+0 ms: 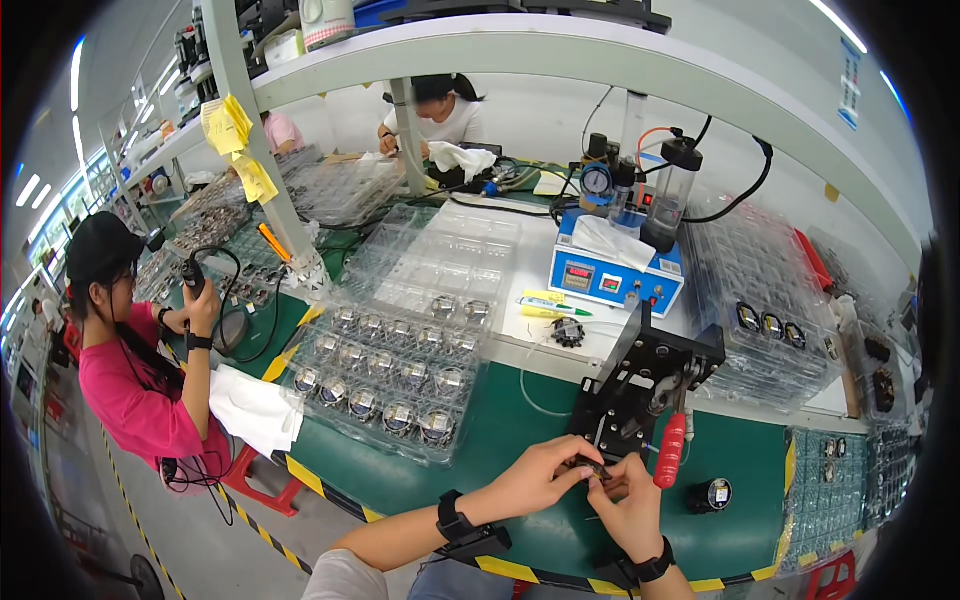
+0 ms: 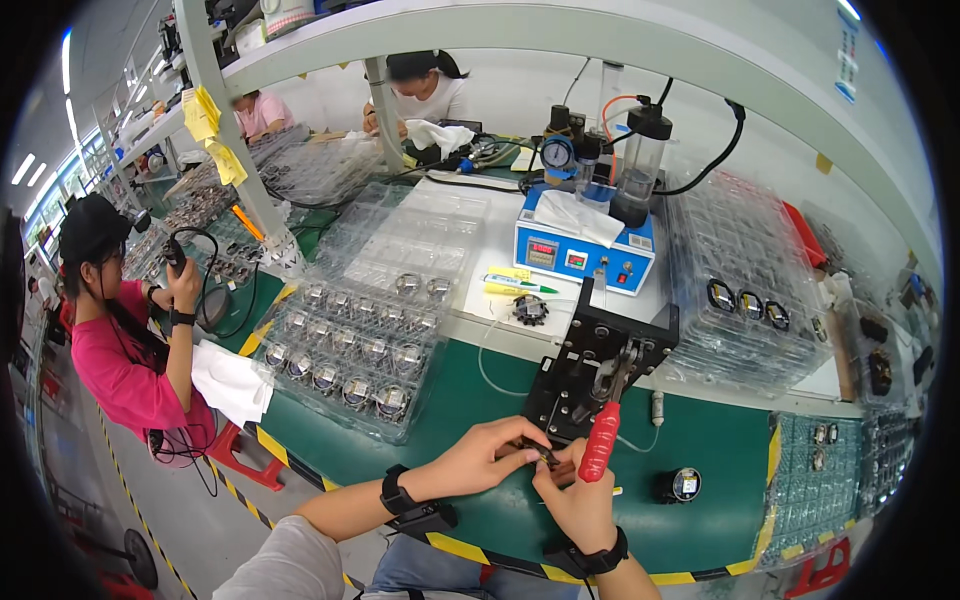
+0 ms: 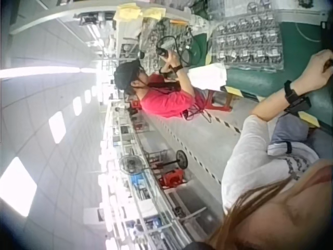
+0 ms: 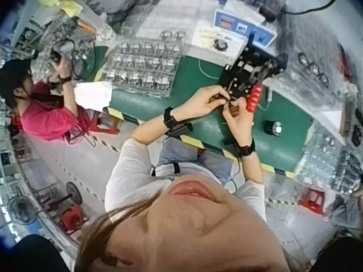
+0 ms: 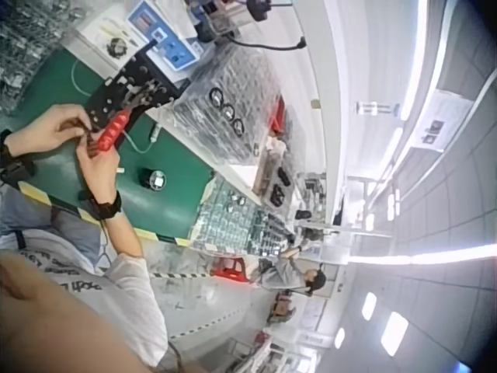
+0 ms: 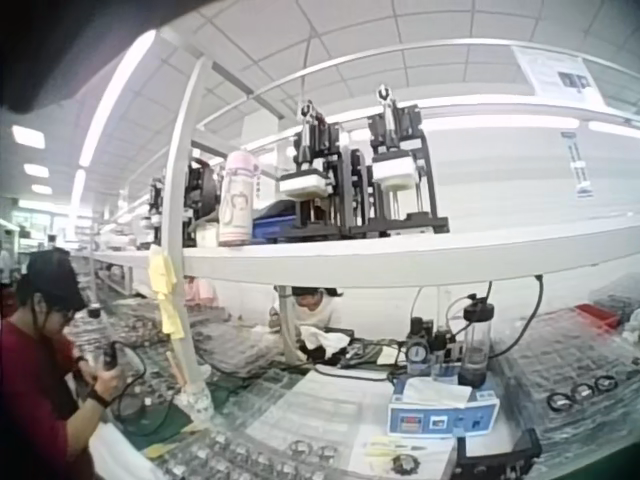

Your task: Manually assemble electronic components by placing them into a jig and using a manual press, then marking finished items with a pen.

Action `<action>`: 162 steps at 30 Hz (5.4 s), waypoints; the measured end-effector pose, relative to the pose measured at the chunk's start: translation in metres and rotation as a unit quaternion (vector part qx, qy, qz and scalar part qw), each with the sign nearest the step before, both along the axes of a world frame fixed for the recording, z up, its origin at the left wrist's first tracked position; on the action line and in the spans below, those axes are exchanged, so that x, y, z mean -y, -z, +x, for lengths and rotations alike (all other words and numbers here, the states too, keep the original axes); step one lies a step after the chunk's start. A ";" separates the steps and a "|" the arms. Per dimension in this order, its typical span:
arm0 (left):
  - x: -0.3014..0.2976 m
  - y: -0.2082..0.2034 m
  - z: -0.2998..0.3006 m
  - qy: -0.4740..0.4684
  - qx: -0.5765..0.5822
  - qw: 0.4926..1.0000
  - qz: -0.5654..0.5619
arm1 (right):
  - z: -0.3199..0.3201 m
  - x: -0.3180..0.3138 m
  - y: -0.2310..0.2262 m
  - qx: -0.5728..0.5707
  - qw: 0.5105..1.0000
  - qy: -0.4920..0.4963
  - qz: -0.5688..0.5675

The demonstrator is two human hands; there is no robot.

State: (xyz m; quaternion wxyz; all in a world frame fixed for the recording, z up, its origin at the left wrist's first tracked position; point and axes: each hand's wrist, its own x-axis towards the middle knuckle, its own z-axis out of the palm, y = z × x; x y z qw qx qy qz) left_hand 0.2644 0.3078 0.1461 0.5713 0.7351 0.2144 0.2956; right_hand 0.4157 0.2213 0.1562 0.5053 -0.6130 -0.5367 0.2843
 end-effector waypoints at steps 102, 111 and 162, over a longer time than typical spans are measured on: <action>-0.016 0.018 -0.006 0.147 -0.121 0.956 -0.222 | 0.014 -0.005 -0.013 0.191 0.975 -0.111 0.039; -0.011 0.014 -0.002 0.152 -0.220 0.962 -0.064 | 0.016 -0.001 -0.005 0.296 0.940 -0.133 -0.108; -0.010 0.017 0.011 0.068 -0.130 0.983 -0.114 | 0.153 0.061 -0.070 0.421 0.878 -0.132 -0.185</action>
